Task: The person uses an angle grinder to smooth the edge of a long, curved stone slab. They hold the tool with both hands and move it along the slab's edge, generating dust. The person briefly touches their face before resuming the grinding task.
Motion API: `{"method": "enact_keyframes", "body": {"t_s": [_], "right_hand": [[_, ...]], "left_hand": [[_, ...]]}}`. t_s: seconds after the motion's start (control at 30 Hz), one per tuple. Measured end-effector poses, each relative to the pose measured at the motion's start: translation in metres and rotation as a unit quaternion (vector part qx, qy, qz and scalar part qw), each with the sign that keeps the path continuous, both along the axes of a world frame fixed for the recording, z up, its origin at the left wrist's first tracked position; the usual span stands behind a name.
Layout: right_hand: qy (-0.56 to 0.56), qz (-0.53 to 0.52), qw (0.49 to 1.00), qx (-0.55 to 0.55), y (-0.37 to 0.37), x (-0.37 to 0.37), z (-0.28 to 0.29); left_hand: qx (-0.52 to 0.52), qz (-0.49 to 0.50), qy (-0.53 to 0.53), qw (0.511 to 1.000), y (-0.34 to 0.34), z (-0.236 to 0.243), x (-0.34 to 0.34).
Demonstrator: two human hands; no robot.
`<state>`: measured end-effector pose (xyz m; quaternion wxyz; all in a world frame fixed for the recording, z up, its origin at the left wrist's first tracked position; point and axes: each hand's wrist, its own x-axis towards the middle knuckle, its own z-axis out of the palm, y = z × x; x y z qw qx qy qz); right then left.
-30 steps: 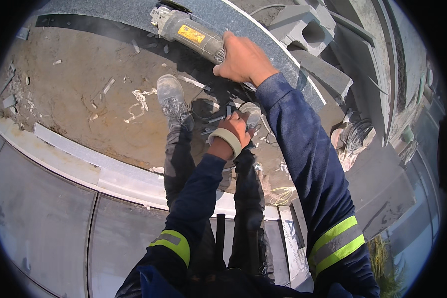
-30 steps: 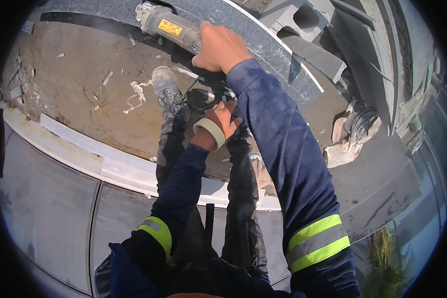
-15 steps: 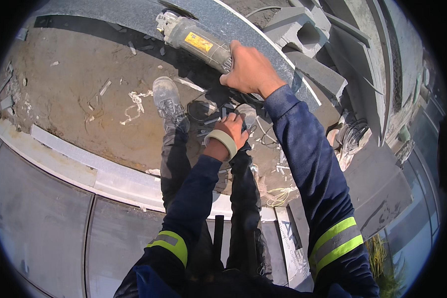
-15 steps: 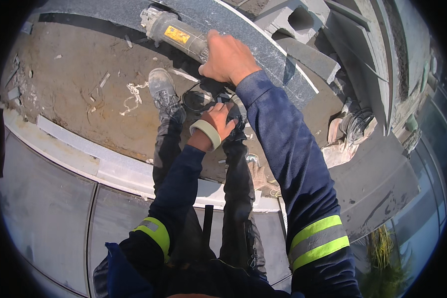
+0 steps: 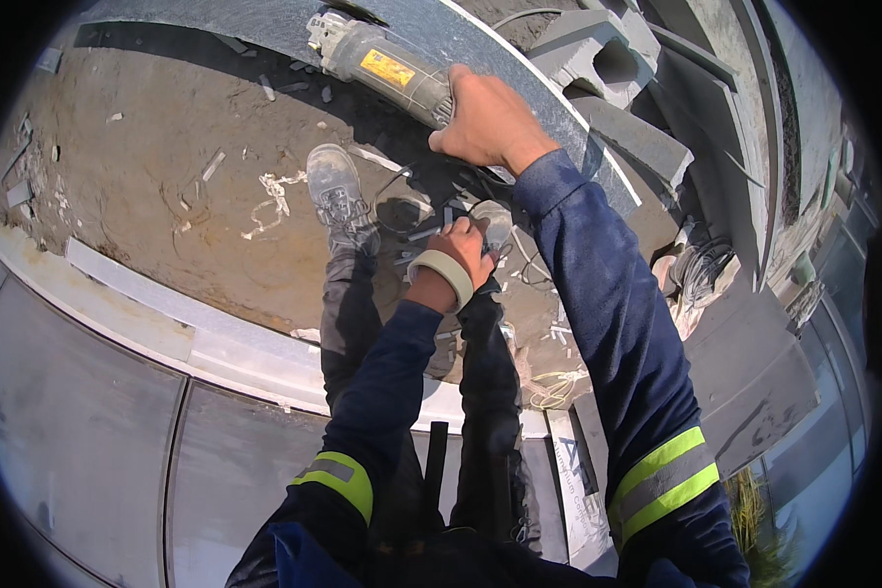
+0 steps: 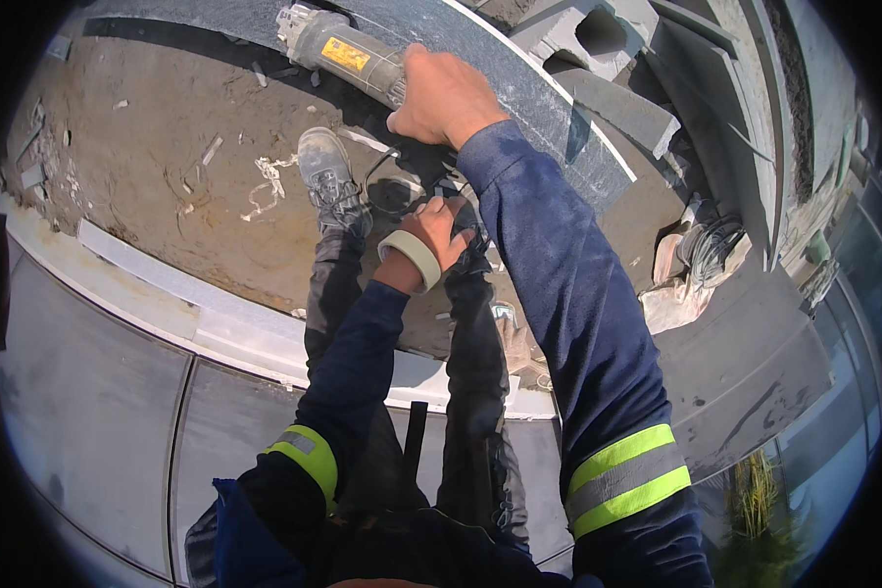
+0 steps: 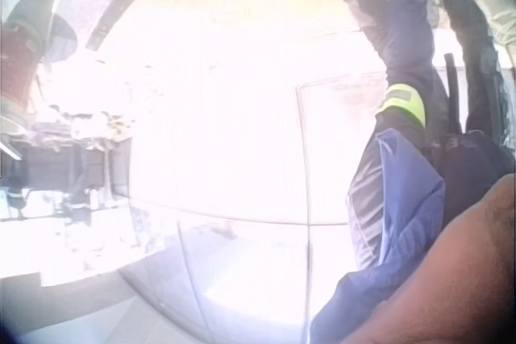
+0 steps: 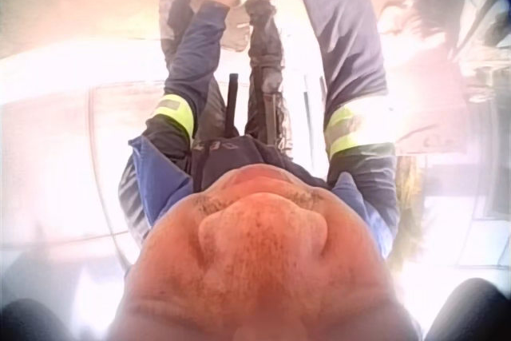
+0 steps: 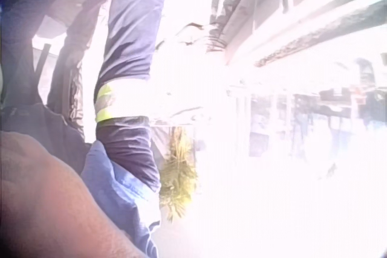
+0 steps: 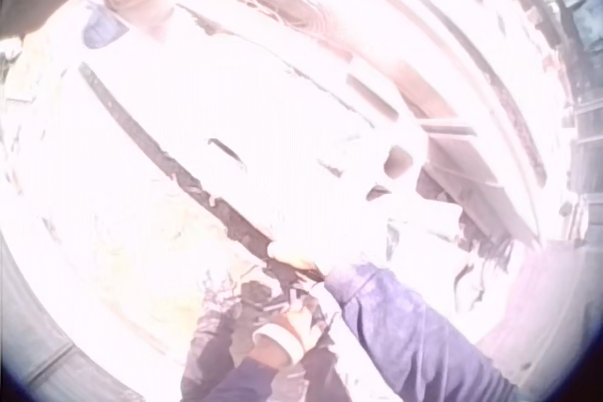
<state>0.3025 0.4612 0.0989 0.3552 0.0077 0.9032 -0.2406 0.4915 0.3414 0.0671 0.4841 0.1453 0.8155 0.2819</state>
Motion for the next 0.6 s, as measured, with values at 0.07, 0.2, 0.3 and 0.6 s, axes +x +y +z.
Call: {"method": "enact_keyframes", "body": {"t_s": [0.07,0.2,0.3,0.6], "right_hand": [[-0.016,0.0,1.0,0.018,0.006,0.007,0.005],[-0.012,0.0,1.0,0.016,0.003,0.007,0.003],[0.009,0.012,1.0,0.006,-0.004,-0.007,-0.008],[-0.02,0.021,0.999,0.025,0.0,0.001,0.002]], "left_hand": [[0.007,0.004,-0.008,1.0,-0.001,-0.001,0.001],[0.017,0.051,0.035,0.998,-0.002,-0.004,0.008],[0.006,0.038,0.024,0.999,-0.002,-0.003,0.005],[0.014,0.039,0.005,0.999,-0.006,-0.004,0.006]]}}
